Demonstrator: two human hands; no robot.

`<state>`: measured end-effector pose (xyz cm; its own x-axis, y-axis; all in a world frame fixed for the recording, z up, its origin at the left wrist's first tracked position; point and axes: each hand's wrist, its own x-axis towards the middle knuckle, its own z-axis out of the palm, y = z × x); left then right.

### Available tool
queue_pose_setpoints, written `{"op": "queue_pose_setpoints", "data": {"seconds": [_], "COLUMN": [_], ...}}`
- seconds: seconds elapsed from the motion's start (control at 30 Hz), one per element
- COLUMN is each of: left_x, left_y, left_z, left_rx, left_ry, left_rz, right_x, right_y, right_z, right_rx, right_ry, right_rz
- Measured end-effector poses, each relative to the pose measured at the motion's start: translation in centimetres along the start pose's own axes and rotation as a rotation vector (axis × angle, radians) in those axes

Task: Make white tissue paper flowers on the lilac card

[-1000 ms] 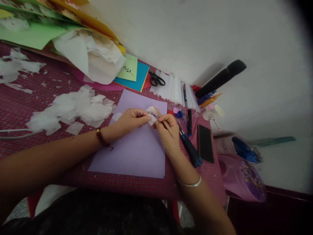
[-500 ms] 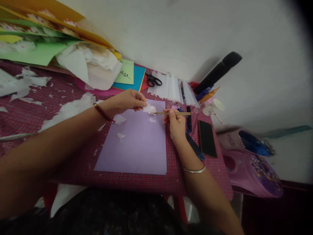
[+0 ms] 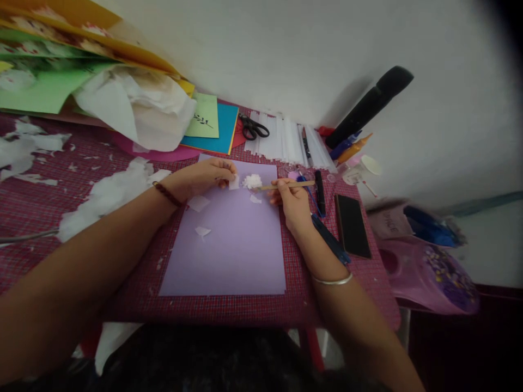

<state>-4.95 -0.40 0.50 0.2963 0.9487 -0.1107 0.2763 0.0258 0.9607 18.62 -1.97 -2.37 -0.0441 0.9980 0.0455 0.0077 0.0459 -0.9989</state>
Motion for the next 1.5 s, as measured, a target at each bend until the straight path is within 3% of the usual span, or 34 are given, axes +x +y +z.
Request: {"op": "queue_pose_setpoints", "data": {"seconds": [0.1, 0.23, 0.37, 0.47, 0.63, 0.8, 0.97, 1.17, 1.3, 1.5], "left_x": [-0.2, -0.2, 0.7, 1.4, 1.7, 1.5, 1.6, 1.7, 1.6, 1.6], "left_y": [0.3, 0.3, -0.5, -1.3, -1.4, -1.0, -1.0, -0.9, -1.2, -1.4], "left_z": [-0.3, 0.4, 2.3, 3.6, 4.1, 4.2, 4.3, 3.8, 3.1, 2.8], "left_rx": [-0.028, 0.069, 0.069, 0.125, 0.215, 0.189, 0.17, 0.061, -0.098, -0.171], "left_ry": [-0.074, -0.097, -0.044, 0.065, 0.152, 0.149, 0.137, 0.211, 0.294, 0.262], "left_rz": [-0.078, -0.021, 0.044, 0.13, 0.18, 0.143, 0.133, 0.113, 0.092, 0.093], "right_x": [0.0, 0.1, 0.1, 0.1, -0.2, -0.5, -0.4, -0.7, -1.5, -2.4], "right_y": [-0.1, 0.1, 0.2, 0.0, -0.4, 0.0, 0.5, 0.3, 0.0, -0.7], "right_z": [0.0, 0.0, 0.0, -0.1, -0.2, 0.1, 0.2, 0.1, -0.1, -0.1], "right_rx": [0.014, 0.013, 0.004, 0.029, 0.063, 0.014, -0.054, -0.18, -0.373, -0.807], "right_ry": [0.011, 0.007, 0.011, 0.038, 0.146, 0.012, -0.045, -0.103, -0.177, -0.325], "right_rz": [0.021, 0.008, -0.005, -0.02, -0.093, -0.101, -0.137, -0.232, -0.36, -0.579]}}
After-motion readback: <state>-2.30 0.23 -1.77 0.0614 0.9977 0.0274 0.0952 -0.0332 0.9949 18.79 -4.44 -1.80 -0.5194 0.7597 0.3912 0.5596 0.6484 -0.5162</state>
